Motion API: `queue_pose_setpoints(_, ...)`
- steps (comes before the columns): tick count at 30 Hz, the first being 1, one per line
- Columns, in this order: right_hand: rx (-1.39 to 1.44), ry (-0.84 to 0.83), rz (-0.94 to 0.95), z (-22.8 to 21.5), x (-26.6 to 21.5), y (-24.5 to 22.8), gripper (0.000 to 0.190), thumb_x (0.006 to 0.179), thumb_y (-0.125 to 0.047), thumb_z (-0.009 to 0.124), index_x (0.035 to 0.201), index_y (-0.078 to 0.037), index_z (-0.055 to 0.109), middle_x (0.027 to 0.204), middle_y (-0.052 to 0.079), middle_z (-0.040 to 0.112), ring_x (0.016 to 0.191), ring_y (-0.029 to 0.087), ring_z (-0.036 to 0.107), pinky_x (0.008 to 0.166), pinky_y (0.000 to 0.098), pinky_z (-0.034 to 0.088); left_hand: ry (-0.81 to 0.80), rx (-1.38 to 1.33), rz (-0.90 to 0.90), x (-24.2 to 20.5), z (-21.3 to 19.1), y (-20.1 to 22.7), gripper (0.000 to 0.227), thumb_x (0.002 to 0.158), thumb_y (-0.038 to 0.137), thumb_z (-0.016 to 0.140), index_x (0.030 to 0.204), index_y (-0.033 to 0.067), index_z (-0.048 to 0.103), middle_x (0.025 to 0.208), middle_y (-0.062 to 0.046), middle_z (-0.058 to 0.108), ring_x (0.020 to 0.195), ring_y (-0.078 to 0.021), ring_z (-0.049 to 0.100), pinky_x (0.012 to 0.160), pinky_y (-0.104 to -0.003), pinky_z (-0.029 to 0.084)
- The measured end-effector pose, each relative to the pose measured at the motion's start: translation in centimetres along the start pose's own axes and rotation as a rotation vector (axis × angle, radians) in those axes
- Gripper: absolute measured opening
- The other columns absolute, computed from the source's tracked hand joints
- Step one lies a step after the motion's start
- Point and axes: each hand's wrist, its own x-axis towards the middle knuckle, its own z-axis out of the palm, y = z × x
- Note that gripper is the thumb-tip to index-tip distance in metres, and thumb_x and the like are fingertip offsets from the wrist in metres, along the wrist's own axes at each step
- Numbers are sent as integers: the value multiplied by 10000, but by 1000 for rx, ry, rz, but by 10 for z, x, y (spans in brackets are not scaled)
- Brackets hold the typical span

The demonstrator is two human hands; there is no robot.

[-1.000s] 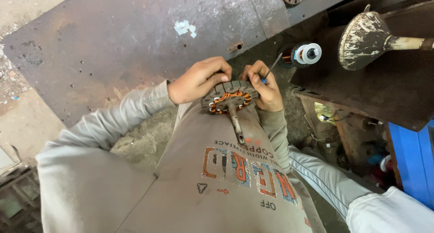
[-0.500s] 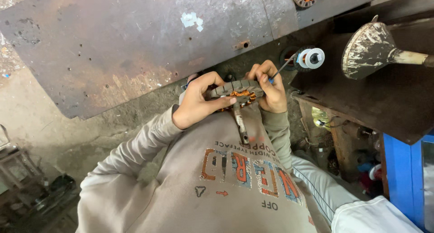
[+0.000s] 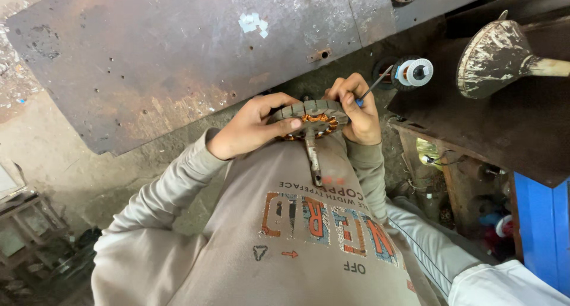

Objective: The person inserts small white insulating pieces into the slots of a motor armature while holding it with both hands. They use a blue-handled screwdriver to press the pieces into place and rotate the armature to access different slots. The person places the finished armature on a metal workbench with other similar parts.

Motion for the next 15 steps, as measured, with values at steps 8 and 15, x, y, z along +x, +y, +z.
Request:
queue_pose_setpoints(8,-6,31,-2,4,-7,-1,350,1082,-343,650,989,-80,439,936,90,530,881,178,527,837,344,475,88,162,153,-4,11,-3,248,942,120,782,1116,-8,660,972,-12,637,870,-66,573,759,-246,491)
queue_pose_setpoints(15,-227,131,5,13,-13,-13,257,1131,-268,586,1056,-44,486,1012,107,605,906,124,530,847,278,449,112,343,352,-4,13,-8,307,1000,139,739,1255,11,624,1071,-46,713,915,-69,648,836,-249,526)
